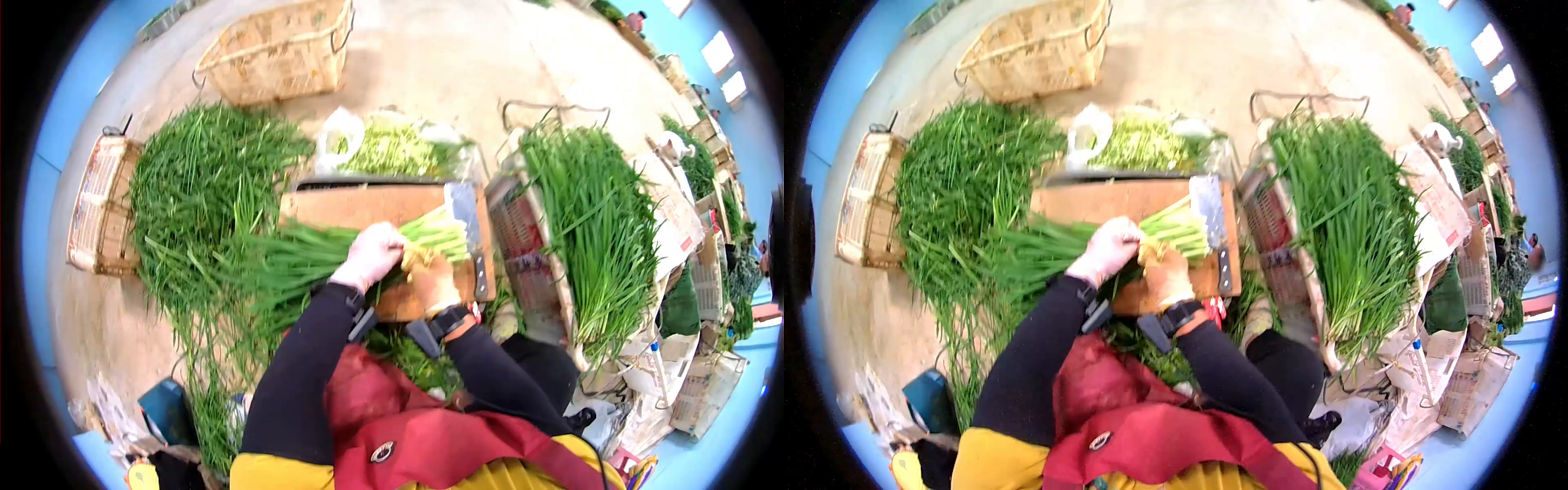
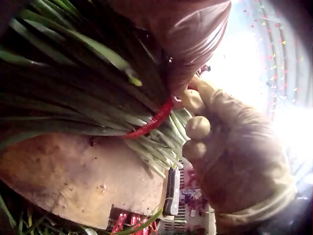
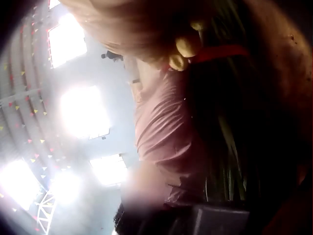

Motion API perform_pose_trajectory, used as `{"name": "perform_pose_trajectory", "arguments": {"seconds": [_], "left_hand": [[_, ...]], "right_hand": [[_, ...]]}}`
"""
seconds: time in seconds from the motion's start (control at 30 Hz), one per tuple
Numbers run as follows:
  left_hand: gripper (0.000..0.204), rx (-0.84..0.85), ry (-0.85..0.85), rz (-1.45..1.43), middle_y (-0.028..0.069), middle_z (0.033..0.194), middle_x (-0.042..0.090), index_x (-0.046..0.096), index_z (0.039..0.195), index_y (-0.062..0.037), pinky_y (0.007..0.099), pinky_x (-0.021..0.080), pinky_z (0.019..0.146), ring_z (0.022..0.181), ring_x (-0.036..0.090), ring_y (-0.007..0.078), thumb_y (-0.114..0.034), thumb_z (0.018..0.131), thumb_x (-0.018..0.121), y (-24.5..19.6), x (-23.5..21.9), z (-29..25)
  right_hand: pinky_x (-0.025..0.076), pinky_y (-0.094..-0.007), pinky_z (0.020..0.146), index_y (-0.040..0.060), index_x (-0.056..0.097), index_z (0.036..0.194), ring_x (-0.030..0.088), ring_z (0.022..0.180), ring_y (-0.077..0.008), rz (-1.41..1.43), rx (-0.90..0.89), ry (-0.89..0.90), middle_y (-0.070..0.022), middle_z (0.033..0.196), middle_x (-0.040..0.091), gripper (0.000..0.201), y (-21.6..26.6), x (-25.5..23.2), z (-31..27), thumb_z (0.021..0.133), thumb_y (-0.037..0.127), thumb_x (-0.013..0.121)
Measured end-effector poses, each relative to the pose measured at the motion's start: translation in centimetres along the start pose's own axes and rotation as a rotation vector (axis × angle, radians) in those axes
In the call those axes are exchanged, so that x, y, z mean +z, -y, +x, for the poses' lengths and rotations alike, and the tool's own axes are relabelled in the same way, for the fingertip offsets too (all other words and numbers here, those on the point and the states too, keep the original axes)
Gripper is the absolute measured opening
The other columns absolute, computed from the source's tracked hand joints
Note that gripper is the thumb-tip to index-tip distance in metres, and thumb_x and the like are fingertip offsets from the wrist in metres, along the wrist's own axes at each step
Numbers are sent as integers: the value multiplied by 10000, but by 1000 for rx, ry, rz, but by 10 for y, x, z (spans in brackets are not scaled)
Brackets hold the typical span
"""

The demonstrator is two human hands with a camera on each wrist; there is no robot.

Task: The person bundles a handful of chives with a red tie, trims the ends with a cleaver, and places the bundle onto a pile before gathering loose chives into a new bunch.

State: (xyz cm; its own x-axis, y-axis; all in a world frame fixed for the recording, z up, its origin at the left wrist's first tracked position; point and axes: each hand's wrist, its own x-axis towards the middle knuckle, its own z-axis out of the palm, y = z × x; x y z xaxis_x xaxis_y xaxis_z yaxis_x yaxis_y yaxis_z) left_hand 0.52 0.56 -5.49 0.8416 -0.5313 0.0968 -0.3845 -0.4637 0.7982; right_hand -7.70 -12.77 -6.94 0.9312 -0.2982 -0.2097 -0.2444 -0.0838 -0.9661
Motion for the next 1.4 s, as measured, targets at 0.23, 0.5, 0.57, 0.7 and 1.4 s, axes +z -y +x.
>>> {"name": "perform_pose_trajectory", "arguments": {"seconds": [0.23,0.5,0.57,0.7,1.4], "left_hand": [[51,4,77,-92,103,754,636,703,746,-87,349,496,693,754,635,263,-128,764,679,-3,-11,7],[67,96,-25,105,67,755,658,703,685,-91,333,506,736,801,639,257,-112,746,685,-25,-16,14],[45,341,-111,107,75,779,652,701,748,-86,331,501,766,836,630,270,-121,767,681,-14,-10,23],[120,-83,24,-91,109,843,653,686,907,-77,354,495,742,825,630,295,-151,815,665,10,8,21],[135,-300,-46,-5,110,799,662,710,775,-103,360,489,694,762,640,285,-221,784,646,3,12,27]], "right_hand": [[484,-223,578,19,629,1021,579,657,-84,396,69,47,-10,794,629,129,-3,4,0,956,53,523],[486,-237,637,11,612,1019,560,681,-91,390,-98,77,-15,790,597,98,-18,1,-12,943,44,560],[493,-256,667,9,619,1036,572,710,-119,292,-115,67,-34,828,604,123,-19,-1,-6,936,49,560],[485,-300,775,19,635,1046,585,840,-201,-64,-243,45,-83,897,607,167,-4,-6,4,884,19,592],[447,-203,526,13,645,1002,561,573,-90,525,-8,132,-23,808,621,105,-4,0,15,920,32,583]]}}
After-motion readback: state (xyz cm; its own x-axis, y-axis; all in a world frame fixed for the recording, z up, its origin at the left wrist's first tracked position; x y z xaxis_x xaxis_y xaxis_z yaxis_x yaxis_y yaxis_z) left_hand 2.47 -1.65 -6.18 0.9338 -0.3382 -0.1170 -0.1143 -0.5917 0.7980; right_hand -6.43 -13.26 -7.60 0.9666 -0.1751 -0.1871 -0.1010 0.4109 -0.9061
